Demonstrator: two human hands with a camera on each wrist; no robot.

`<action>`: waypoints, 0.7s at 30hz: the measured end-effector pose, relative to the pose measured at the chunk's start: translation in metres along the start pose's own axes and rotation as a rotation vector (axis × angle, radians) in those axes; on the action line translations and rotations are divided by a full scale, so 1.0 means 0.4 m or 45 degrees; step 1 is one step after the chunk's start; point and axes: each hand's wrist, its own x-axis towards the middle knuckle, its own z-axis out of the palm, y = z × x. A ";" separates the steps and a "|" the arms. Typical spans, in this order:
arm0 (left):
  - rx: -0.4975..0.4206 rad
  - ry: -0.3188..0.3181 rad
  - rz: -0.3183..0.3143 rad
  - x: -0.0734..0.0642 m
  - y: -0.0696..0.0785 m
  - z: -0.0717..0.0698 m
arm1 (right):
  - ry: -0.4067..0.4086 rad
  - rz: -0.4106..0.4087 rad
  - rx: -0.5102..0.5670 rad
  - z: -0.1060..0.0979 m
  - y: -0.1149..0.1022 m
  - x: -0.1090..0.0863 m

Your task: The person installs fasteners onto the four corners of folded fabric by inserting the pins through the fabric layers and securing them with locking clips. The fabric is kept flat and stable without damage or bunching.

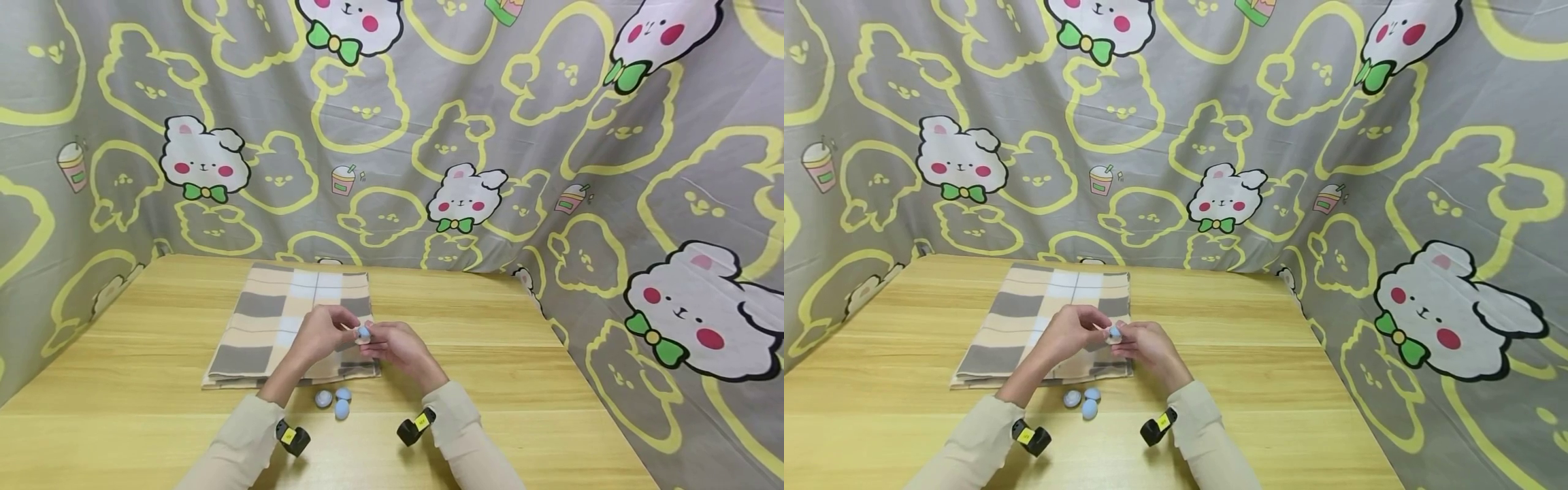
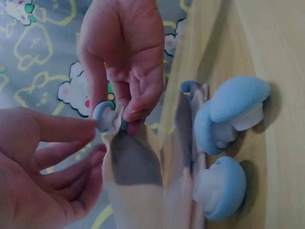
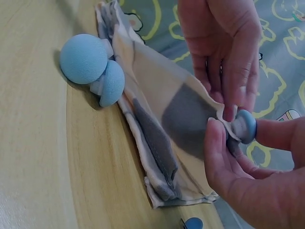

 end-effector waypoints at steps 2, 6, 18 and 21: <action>0.057 -0.020 0.031 -0.001 0.000 0.001 | 0.012 0.008 0.003 0.001 0.000 0.001; 0.178 -0.008 0.111 -0.004 -0.002 0.010 | 0.027 0.016 -0.003 0.002 0.002 0.005; 0.302 0.067 0.216 -0.008 -0.011 0.035 | 0.019 0.028 -0.066 0.001 0.005 0.007; 0.343 0.102 0.246 -0.008 -0.008 0.037 | 0.029 0.044 -0.096 0.001 0.006 0.005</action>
